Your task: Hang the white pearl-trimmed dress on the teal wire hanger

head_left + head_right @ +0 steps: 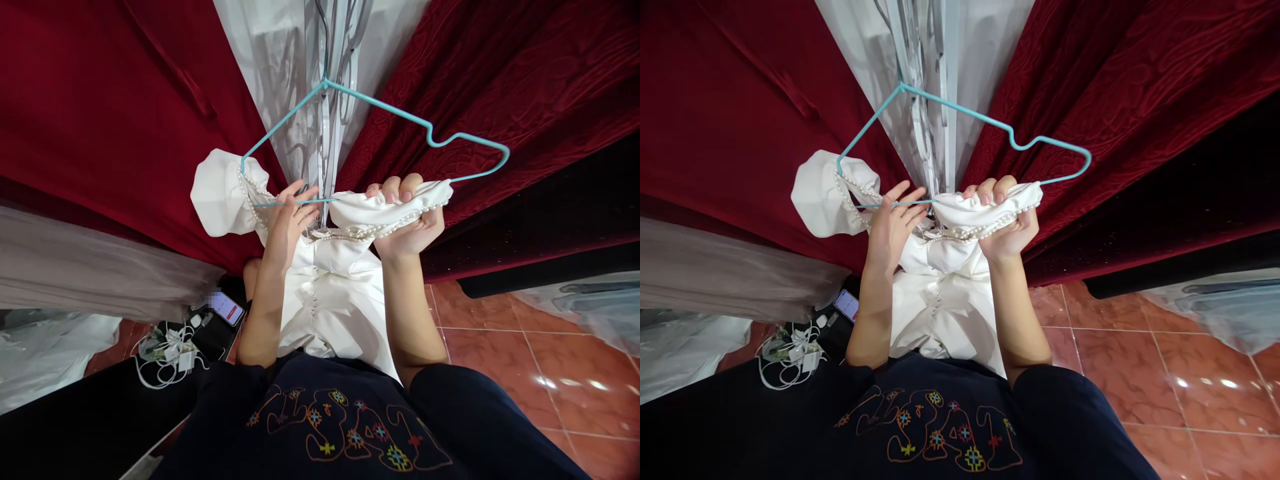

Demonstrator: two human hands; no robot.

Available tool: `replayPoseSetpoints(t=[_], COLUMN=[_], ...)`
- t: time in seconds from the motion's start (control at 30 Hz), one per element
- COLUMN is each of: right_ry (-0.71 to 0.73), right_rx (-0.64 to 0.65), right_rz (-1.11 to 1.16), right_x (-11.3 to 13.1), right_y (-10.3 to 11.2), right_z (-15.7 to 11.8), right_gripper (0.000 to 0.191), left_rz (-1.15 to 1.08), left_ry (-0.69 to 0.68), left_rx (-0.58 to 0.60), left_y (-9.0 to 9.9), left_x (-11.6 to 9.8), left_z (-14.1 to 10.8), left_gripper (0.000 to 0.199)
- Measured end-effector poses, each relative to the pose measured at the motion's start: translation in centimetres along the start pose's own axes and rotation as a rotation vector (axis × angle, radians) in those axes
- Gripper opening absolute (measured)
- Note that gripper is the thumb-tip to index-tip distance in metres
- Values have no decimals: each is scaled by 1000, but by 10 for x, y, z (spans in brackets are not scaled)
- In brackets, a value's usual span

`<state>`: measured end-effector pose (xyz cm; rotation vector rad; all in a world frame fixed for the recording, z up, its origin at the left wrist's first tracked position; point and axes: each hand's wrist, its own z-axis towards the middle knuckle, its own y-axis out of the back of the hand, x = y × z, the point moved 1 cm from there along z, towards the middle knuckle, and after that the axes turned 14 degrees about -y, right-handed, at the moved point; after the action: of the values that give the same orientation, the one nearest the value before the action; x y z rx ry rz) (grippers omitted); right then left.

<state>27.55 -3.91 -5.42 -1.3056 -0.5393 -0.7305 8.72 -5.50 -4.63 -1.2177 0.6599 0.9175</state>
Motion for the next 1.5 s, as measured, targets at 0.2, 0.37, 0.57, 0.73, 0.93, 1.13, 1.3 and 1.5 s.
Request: replayPoseSetpoints(t=[0.2, 0.37, 0.57, 0.73, 0.93, 1.13, 1.3, 1.5], right_ry=[-46, 101, 207, 296, 436, 440, 260, -541], right_rx=[-168, -545, -683, -573, -364, -185, 31, 535], right_rz=[-207, -777, -1040, -1076, -1159, -1175, -1203, -1100], right_x=[1, 20, 57, 95, 132, 111, 99, 91], right_y=[16, 68, 102, 84, 25, -21, -47, -24], right_z=[-3, -6, 19, 35, 36, 45, 29, -7], right_gripper=[47, 19, 26, 30, 32, 27, 22, 34], left_rz=[-298, -200, -226, -145, -153, -167, -213, -276], left_ry=[-152, -175, -175, -216, -287, -284, -291, -242], left_rx=[-114, -176, -195, -207, -190, -204, -183, -125], left_y=[-19, -17, -18, -20, -19, -20, -17, -9], left_x=[-2, -7, -7, -7, -10, -6, -3, -2], left_z=[10, 8, 10, 8, 8, 8, 11, 19], left_gripper=[34, 34, 33, 33, 31, 33, 34, 34])
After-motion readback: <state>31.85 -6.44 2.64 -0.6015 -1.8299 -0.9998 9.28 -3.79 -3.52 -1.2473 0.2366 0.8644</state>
